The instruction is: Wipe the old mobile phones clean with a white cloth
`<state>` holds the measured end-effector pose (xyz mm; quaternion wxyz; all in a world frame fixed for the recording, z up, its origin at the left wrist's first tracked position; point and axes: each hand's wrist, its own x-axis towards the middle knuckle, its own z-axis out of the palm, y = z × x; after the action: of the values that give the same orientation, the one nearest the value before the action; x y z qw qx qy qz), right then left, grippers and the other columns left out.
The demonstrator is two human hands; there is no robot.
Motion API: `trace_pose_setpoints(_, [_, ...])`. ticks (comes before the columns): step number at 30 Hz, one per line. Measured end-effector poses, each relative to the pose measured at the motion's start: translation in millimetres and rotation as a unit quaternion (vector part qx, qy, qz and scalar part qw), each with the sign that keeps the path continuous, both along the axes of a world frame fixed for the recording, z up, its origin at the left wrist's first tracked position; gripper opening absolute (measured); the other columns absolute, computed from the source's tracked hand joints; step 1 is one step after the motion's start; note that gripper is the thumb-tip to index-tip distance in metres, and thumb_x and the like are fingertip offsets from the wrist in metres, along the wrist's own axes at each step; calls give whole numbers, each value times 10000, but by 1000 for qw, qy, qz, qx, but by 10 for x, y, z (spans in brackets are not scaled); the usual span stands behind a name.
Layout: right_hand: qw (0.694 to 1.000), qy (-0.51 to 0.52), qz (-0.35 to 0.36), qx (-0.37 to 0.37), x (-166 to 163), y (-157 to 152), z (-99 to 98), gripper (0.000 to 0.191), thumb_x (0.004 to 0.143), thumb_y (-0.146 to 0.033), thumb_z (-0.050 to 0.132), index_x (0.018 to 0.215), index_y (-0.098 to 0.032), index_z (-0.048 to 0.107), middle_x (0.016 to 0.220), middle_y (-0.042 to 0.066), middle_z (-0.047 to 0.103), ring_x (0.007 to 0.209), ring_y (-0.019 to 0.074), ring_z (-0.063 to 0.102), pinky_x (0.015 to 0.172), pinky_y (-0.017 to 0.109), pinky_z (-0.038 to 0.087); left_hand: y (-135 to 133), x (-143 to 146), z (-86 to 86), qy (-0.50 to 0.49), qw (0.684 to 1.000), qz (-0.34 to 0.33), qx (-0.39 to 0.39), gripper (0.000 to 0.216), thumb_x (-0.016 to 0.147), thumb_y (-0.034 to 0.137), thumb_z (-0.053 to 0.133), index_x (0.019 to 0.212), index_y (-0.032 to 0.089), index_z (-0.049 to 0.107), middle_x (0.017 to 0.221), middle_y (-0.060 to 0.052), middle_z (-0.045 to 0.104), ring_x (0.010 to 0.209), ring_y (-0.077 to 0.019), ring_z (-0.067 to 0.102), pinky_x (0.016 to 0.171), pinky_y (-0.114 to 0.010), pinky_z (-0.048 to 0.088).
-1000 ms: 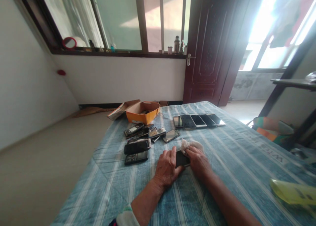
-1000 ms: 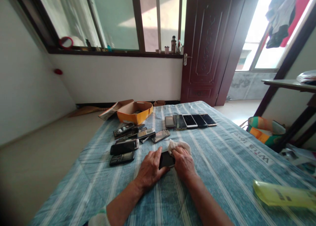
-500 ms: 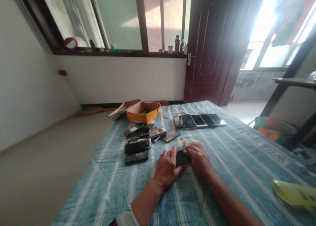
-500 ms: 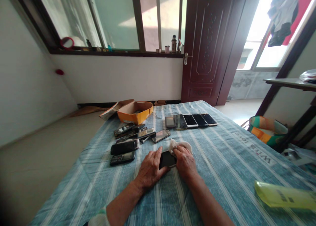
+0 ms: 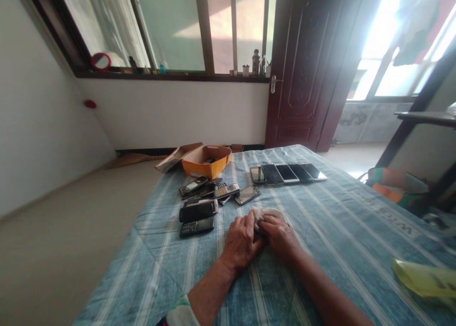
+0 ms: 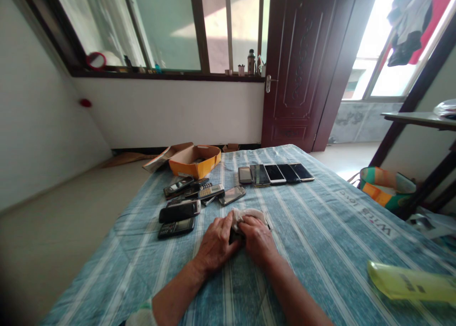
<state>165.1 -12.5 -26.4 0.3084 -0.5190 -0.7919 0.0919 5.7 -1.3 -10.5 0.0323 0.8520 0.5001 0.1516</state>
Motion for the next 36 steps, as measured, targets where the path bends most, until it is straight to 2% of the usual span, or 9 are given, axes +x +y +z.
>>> trace_pose_setpoints(4, [995,-7,-98,-7,155,81,-59,308,893,-127,413,997,-202,692,1194,75,634,1162,220,526,976,350,430,-12,7,0,3,1000,6,6,718,783,423,625,1360,71,383,1183,-164,593,1075,-299,520,933,-405,426])
trace_pose_setpoints(6, [993,-7,-115,0,168,80,-67,301,899,-140,413,983,-203,695,1177,79,641,1157,223,529,968,358,437,-18,8,1,-2,1000,4,12,696,787,420,618,1359,99,384,1184,-152,595,1076,-293,523,925,-406,429])
trace_pose_setpoints(8, [996,0,-92,10,123,48,-58,310,896,-135,410,980,-211,698,1162,76,647,1142,215,540,968,347,440,-21,8,2,-4,1000,1,13,692,802,418,597,1367,90,369,1179,-158,596,1075,-293,523,921,-409,429])
trace_pose_setpoints(13, [999,23,32,20,-84,-65,21,368,850,-79,422,1006,-255,705,1053,45,682,1053,182,592,945,286,459,-14,6,3,-4,1000,-4,6,693,806,362,575,1394,96,325,1155,-136,601,1043,-286,524,916,-403,424])
trace_pose_setpoints(17, [998,24,51,13,-97,-65,62,371,854,-69,425,1000,-264,705,1059,31,678,1058,167,586,944,269,454,-17,15,-4,7,1000,2,6,708,799,353,592,1394,76,325,1148,-138,600,1033,-289,522,914,-400,423])
trace_pose_setpoints(26, [992,-8,-124,12,198,129,-111,294,904,-139,423,1012,-188,693,1183,84,637,1152,227,535,964,361,440,-46,53,32,21,1000,14,9,747,788,412,638,1374,50,350,1188,-174,587,1068,-298,524,909,-398,430])
trace_pose_setpoints(28, [994,-1,-103,21,155,95,-102,299,899,-131,419,992,-192,697,1168,84,643,1139,221,543,962,351,441,-41,48,20,17,1000,11,14,729,798,412,621,1374,56,350,1190,-173,586,1062,-299,525,904,-404,429])
trace_pose_setpoints(33, [998,33,49,20,-63,-49,26,330,872,-93,418,927,-242,707,1022,47,681,1031,166,590,920,265,459,-21,25,-23,5,1000,6,20,685,808,365,579,1390,92,341,1145,-135,607,1024,-290,527,903,-404,429])
trace_pose_setpoints(36, [998,33,60,12,-82,-53,56,336,866,-91,424,935,-253,710,1011,40,681,1044,164,582,942,267,445,-20,24,-21,5,1000,9,14,707,797,350,584,1394,66,334,1148,-142,604,1025,-296,523,908,-401,428])
